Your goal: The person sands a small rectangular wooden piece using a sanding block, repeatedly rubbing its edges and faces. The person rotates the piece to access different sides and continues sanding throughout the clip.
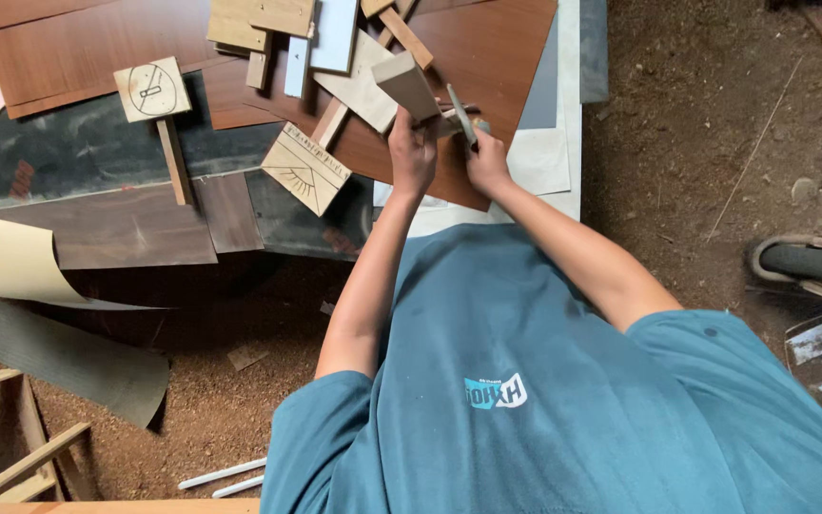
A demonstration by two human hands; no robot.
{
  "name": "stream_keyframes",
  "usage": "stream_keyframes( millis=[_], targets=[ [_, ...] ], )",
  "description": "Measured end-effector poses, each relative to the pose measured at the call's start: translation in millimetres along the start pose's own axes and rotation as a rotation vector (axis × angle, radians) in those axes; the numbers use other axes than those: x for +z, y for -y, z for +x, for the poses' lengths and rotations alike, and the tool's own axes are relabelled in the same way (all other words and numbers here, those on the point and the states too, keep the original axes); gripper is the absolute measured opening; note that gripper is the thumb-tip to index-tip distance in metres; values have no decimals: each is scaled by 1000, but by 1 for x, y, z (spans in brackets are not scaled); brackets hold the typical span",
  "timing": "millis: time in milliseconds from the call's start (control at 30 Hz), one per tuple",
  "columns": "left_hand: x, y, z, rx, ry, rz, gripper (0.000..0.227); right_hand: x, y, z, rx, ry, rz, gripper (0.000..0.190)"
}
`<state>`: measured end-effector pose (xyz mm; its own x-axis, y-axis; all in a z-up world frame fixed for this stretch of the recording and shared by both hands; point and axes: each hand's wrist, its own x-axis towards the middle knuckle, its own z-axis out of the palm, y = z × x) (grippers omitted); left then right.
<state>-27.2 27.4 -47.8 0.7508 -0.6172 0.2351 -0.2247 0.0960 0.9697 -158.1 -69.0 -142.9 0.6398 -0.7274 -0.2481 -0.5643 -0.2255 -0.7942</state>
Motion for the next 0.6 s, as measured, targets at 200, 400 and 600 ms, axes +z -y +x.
stream_keyframes(
  millis=[200,400,600],
  targets=[
    [5,-5,-2,-4,6,9,28,-5,-6,-2,-258,-76,12,38],
    [4,-3,-5,14,26,34,28,-10,2,-13,-356,-138,164,49],
    [10,18,-16,43,36,175,35,-18,10,-13,-281,-73,37,45]
  ],
)
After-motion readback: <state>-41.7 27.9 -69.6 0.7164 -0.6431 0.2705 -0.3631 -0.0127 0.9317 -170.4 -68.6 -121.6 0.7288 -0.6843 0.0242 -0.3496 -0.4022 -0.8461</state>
